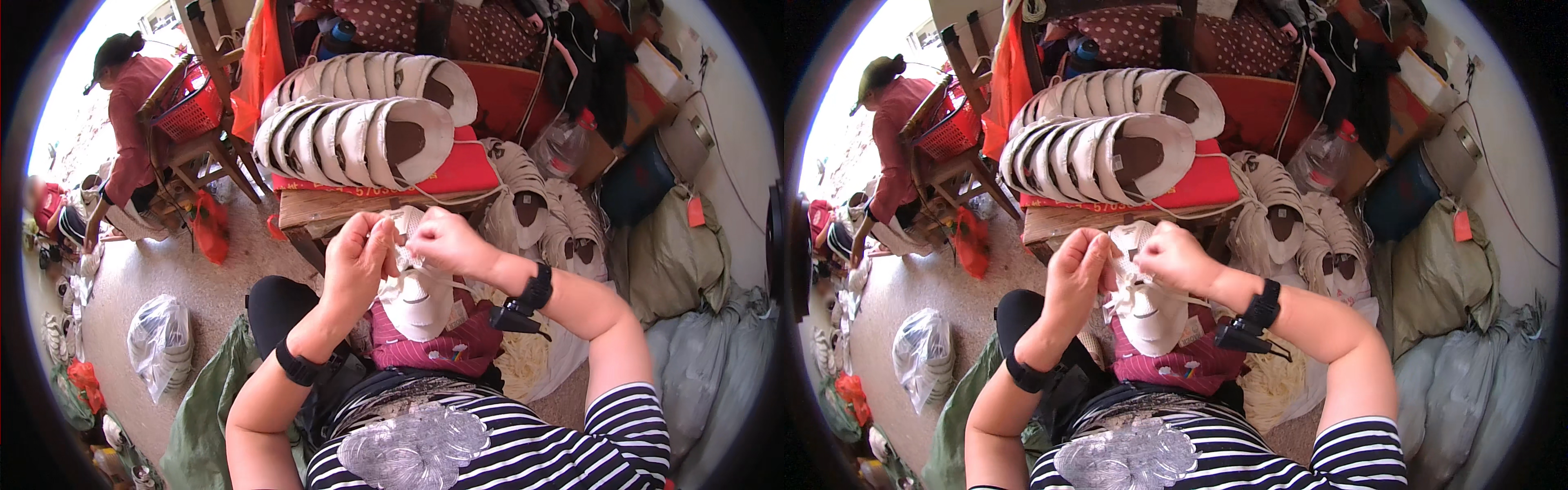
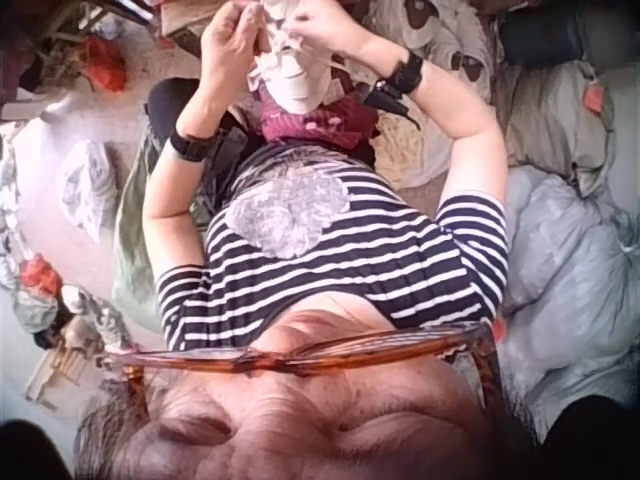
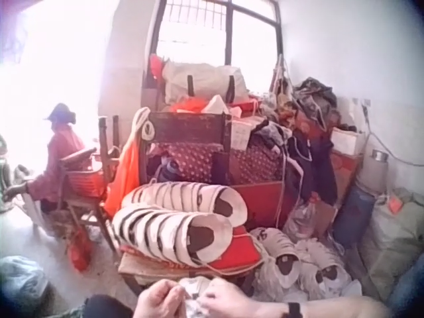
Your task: The person is threading shoelaces into a white shoe upper as part of the manufacturing process.
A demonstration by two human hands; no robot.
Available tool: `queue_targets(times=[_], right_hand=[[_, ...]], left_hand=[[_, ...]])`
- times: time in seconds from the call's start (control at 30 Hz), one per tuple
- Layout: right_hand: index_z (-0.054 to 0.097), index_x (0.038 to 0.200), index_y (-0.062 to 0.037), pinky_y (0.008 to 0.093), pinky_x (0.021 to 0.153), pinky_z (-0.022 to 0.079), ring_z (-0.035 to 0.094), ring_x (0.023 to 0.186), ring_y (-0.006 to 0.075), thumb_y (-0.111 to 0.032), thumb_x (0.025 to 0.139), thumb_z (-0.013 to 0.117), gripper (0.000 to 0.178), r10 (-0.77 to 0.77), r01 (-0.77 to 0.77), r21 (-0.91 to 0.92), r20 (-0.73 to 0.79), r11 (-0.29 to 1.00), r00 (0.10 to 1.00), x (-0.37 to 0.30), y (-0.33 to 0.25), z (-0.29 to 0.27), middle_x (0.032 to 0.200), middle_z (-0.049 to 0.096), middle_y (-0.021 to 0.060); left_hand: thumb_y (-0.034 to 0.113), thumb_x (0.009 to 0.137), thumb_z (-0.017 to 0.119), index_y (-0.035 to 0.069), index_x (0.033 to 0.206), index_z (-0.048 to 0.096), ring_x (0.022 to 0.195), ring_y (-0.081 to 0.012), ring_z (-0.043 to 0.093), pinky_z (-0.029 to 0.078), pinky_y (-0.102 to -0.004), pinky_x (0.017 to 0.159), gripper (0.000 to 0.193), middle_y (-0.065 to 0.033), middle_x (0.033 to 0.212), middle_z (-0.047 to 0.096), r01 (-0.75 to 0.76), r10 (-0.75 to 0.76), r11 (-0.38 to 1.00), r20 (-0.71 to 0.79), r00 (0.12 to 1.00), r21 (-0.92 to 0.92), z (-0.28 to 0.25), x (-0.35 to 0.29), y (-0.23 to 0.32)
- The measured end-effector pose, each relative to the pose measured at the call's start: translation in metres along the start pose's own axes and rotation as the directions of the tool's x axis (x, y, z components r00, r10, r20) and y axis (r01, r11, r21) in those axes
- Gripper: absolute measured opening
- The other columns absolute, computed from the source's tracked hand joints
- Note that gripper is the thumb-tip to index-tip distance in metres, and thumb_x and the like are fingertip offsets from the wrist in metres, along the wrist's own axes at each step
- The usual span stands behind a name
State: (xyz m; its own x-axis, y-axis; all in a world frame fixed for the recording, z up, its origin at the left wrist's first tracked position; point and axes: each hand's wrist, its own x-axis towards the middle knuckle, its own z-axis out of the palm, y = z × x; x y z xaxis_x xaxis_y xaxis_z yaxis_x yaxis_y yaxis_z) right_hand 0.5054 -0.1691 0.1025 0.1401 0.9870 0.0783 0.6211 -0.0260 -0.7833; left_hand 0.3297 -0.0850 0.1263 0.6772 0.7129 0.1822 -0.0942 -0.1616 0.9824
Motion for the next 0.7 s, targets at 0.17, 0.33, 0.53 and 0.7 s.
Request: queue_targets(times=[0.17,0.33,0.53,0.7], right_hand=[[0.058,0.097,-0.0058,0.0201,0.059,0.052,0.061,0.071,0.0064,-0.019,0.098,0.055,0.014,0.190,-0.176,0.692,0.058,0.700,0.980,0.004,-0.037,-0.023,0.085,0.061,0.0011],[0.054,0.099,-0.0018,0.0264,0.066,0.057,0.067,0.074,0.0125,-0.009,0.098,0.053,0.007,0.175,-0.190,0.624,0.086,0.758,0.981,-0.001,-0.026,-0.008,0.089,0.060,0.0048],[0.057,0.105,-0.0004,0.0279,0.066,0.055,0.064,0.079,0.0121,0.001,0.089,0.056,0.016,0.071,-0.041,0.474,-0.046,0.880,0.996,0.000,-0.034,0.003,0.090,0.059,0.0073],[0.059,0.107,-0.0027,0.0330,0.069,0.051,0.062,0.078,0.0208,0.003,0.082,0.063,0.026,-0.386,0.365,-0.139,-0.185,0.921,0.904,0.000,-0.047,0.009,0.091,0.059,0.0112]], left_hand=[[0.013,0.101,0.050,0.000,0.102,0.053,0.072,-0.0146,0.066,0.056,-0.0255,0.065,0.013,-0.0067,0.086,0.063,0.173,-0.201,0.915,-0.038,0.979,-0.365,0.002,-0.004,-0.033],[0.004,0.096,0.055,-0.001,0.112,0.051,0.090,-0.0155,0.066,0.054,-0.0272,0.082,0.017,-0.0091,0.101,0.064,0.109,-0.135,0.920,-0.044,0.990,-0.375,0.010,-0.002,-0.043],[0.003,0.096,0.054,0.003,0.115,0.049,0.090,-0.0115,0.062,0.053,-0.0254,0.079,0.019,-0.0070,0.101,0.062,0.067,-0.165,0.842,-0.137,0.977,-0.536,0.012,0.005,-0.039],[0.010,0.099,0.051,0.005,0.115,0.051,0.087,-0.0111,0.061,0.052,-0.0286,0.081,0.017,-0.0050,0.099,0.062,0.184,-0.314,0.663,-0.046,0.948,-0.725,0.007,0.002,-0.039]])
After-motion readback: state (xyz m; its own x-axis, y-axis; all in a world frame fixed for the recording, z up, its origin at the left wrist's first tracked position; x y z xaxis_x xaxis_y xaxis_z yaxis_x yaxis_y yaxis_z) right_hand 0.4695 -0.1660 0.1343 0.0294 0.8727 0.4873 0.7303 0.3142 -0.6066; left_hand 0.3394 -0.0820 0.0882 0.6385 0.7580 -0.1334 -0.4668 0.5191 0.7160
